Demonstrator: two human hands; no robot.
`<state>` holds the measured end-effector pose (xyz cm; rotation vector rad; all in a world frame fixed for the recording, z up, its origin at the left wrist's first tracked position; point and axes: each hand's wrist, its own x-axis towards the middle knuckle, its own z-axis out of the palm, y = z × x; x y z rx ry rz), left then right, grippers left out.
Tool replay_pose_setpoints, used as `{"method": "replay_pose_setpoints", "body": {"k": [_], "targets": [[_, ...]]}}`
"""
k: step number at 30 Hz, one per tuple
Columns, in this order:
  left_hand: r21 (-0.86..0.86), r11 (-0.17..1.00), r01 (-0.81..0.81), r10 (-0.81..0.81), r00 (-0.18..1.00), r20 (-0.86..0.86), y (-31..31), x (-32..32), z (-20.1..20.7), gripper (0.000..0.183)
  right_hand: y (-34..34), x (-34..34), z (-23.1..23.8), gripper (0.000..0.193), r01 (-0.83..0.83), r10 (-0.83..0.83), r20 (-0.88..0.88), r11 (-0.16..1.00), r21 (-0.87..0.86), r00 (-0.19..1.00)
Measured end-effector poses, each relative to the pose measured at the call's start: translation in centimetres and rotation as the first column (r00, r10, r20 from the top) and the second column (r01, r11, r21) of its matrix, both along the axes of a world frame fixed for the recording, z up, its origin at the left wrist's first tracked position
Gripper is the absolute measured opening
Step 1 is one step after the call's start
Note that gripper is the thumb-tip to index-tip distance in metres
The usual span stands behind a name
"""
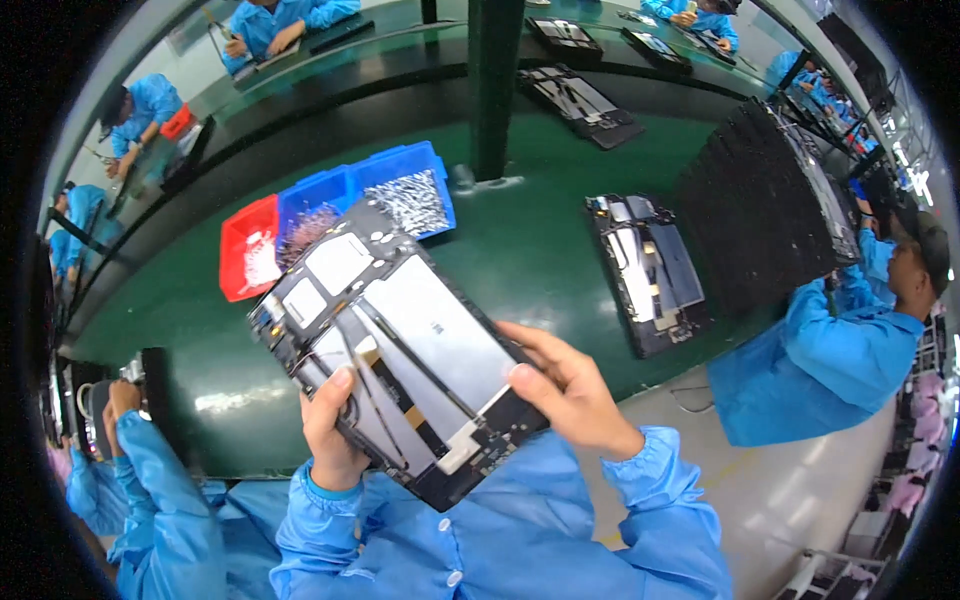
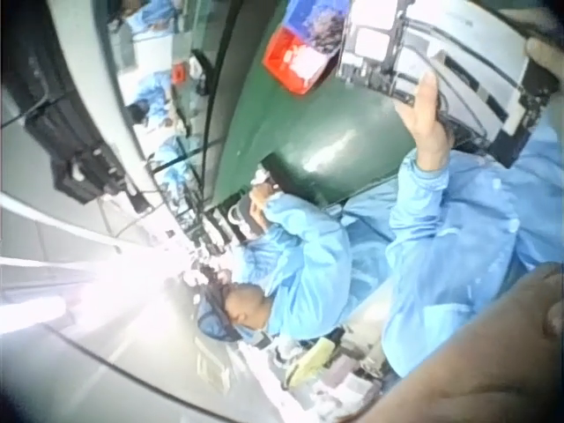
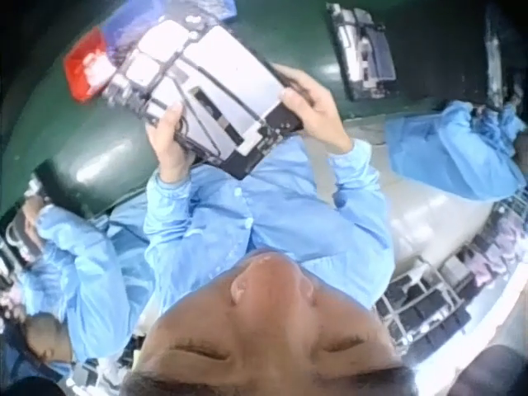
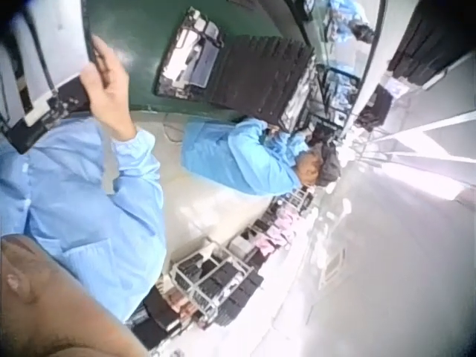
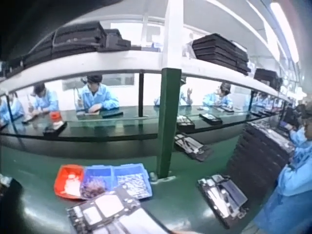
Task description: The person assembles a tablet by hand, inserting internal ribbon cables and internal components into a tablet frame.
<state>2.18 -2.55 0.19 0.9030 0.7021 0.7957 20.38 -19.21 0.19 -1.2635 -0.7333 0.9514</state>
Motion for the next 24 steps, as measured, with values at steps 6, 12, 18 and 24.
{"method": "replay_pose_setpoints", "body": {"k": [6, 12, 18, 24], "targets": [[0.015, 0.825, 0.564, -0.561, 0.823, -0.088, 0.7, 2.1, -2.0, 0.083, -7.4, 7.9, -3.3, 0.051, 0.509, -0.508, 0.044, 0.861, 0.002, 0.860], [0.142, 0.827, 0.543, -0.483, 0.817, -0.315, 1.6, 1.5, -4.5, 0.082, -13.5, 17.9, -2.5, 0.045, 0.634, -0.629, 0.204, 0.772, 0.048, 0.750], [0.168, 0.851, 0.497, -0.416, 0.835, -0.362, 1.9, 1.3, -5.3, 0.076, -14.6, 18.9, -4.5, 0.044, 0.665, -0.655, 0.127, 0.744, -0.069, 0.745], [0.179, 0.823, 0.539, -0.437, 0.802, -0.407, 2.3, 0.7, -5.0, 0.065, -14.4, 19.5, -5.2, 0.038, 0.757, -0.635, 0.476, 0.645, -0.105, 0.608]]}}
